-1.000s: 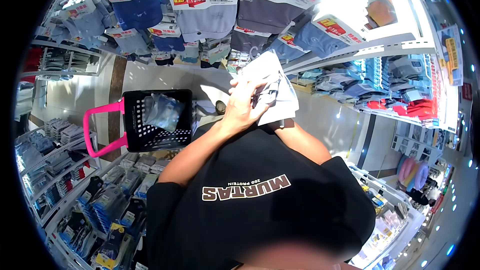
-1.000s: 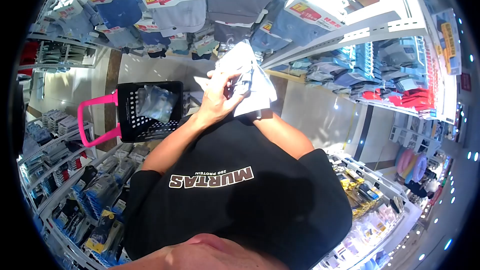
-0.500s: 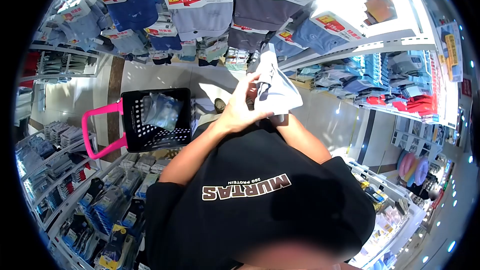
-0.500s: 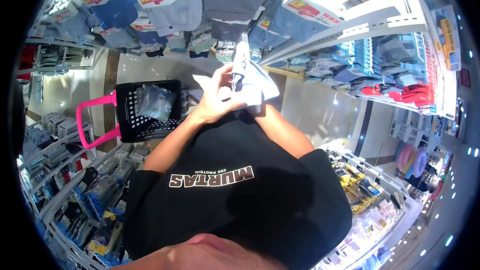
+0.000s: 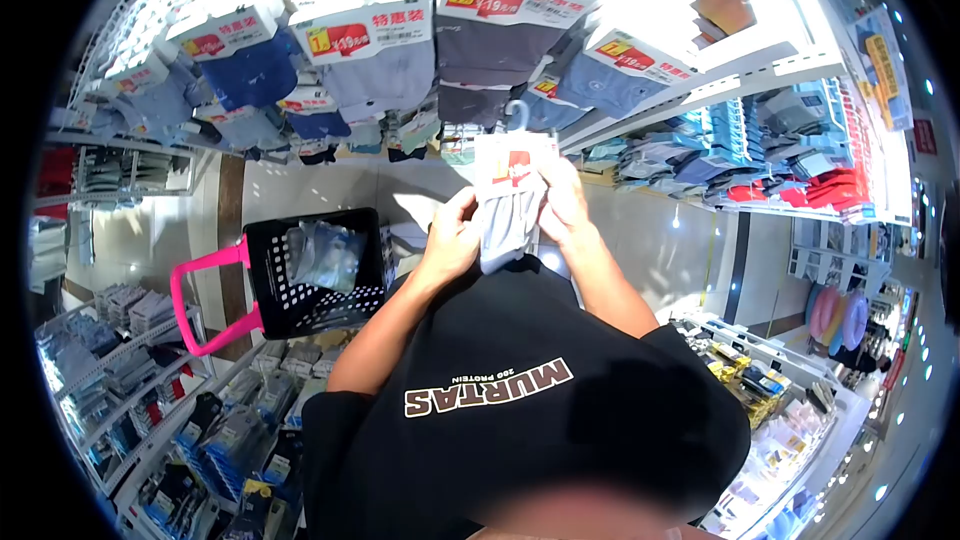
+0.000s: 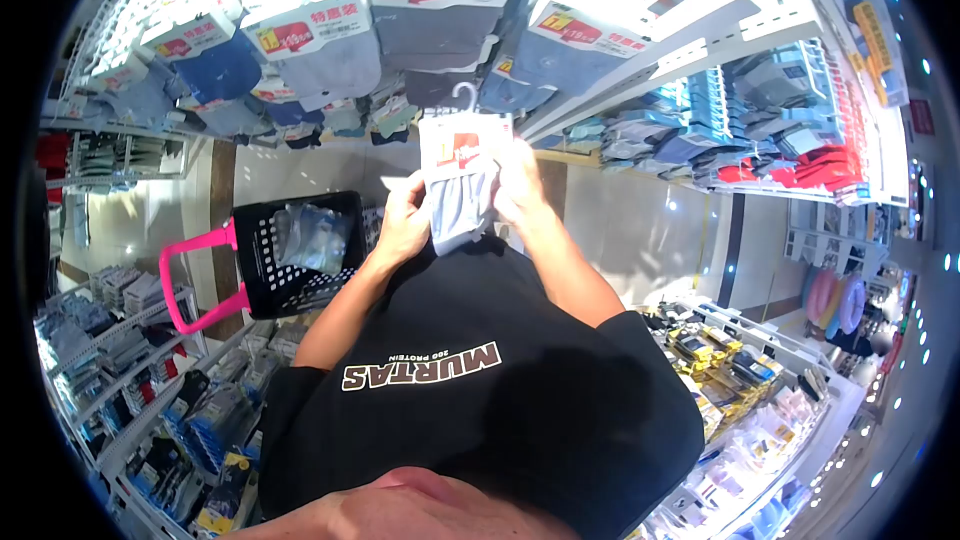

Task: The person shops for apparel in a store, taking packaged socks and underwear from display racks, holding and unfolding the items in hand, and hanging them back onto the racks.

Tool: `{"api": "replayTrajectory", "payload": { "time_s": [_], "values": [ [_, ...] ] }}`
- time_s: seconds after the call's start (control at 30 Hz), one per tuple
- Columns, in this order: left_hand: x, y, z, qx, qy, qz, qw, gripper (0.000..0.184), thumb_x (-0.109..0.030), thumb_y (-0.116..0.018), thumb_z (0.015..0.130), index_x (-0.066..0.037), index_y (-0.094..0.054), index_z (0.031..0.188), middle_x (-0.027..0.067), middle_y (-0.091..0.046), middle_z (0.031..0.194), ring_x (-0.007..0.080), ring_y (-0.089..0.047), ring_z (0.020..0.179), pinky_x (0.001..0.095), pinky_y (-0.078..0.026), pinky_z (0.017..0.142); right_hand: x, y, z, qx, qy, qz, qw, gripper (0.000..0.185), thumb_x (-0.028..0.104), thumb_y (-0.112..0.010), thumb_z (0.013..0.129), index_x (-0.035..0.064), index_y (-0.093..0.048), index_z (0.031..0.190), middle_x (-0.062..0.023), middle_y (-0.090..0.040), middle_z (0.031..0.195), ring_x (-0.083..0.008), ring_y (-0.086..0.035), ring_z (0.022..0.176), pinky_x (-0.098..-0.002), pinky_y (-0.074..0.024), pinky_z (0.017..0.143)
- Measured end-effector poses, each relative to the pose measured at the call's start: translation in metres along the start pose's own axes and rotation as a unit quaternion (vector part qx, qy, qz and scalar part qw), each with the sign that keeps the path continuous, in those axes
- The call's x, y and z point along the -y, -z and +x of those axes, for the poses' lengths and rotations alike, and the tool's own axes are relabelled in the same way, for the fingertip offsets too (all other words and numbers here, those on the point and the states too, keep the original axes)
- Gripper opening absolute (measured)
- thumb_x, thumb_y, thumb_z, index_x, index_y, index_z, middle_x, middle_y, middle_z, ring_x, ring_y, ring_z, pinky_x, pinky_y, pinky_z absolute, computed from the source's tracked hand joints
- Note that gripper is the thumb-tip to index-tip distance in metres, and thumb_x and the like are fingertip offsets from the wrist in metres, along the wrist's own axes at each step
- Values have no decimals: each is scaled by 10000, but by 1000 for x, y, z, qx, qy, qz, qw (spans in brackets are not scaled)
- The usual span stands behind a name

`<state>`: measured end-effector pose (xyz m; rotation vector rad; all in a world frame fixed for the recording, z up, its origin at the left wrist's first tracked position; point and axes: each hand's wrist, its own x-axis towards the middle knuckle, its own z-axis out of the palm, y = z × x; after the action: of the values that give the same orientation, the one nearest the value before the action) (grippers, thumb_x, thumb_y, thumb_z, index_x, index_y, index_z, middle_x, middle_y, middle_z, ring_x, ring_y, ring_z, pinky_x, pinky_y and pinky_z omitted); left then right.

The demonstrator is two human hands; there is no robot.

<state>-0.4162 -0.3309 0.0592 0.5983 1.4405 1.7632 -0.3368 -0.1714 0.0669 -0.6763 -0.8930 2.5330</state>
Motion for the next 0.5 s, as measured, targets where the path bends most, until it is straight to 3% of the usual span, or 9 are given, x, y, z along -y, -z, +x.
{"api": "replayTrajectory", "payload": {
  "time_s": [0.1, 0.17, 0.23, 0.3, 0.4, 0.5],
  "values": [
    [7, 11, 0, 34, 78, 58, 995, 183, -78, -569, 951, 30, -599, 1096, 54, -660, 950, 82, -608, 853, 220, -494, 763, 42, 12, -8, -1, 146, -56, 988, 238, 66, -637, 906, -12, -588, 1126, -122, -669, 1051, -201, -661, 949, -348, -538, 856],
    [23, 16, 1, 31, 89, 24, 995, 205, -120, -603, 951, 27, -620, 1094, 58, -674, 948, 88, -615, 857, 232, -486, 773, 78, 10, -15, -11, 202, -63, 977, 271, 61, -665, 889, 2, -576, 1138, -106, -662, 1070, -195, -651, 963, -341, -529, 867],
    [26, 19, 1, 34, 89, 32, 995, 200, -117, -598, 953, 28, -620, 1090, 65, -675, 952, 105, -625, 877, 246, -497, 795, 102, 12, -13, -36, 306, -76, 948, 371, 100, -679, 895, 27, -524, 1224, -82, -622, 1136, -189, -615, 1022, -345, -496, 916],
    [29, 22, 2, 35, 85, 36, 995, 194, -119, -606, 948, 22, -619, 1081, 58, -672, 936, 89, -602, 845, 236, -489, 774, 120, 18, -8, -46, 362, -133, 922, 399, 180, -632, 936, 21, -488, 1272, -114, -601, 1218, -232, -594, 1115, -399, -475, 979],
    [28, 23, 2, 39, 80, 44, 995, 190, -121, -611, 944, 17, -619, 1076, 53, -671, 927, 81, -591, 824, 234, -488, 767, 137, 9, 0, -39, 399, -123, 908, 445, 187, -642, 931, 40, -472, 1316, -99, -593, 1243, -221, -577, 1138, -388, -457, 989],
    [23, 24, 0, 33, 81, 46, 995, 190, -121, -611, 944, 16, -619, 1076, 52, -671, 929, 82, -598, 834, 236, -491, 772, 144, -9, 9, -27, 401, -104, 910, 443, 141, -701, 890, 14, -502, 1266, -68, -604, 1154, -177, -572, 1062, -334, -446, 948]
  ]
}}
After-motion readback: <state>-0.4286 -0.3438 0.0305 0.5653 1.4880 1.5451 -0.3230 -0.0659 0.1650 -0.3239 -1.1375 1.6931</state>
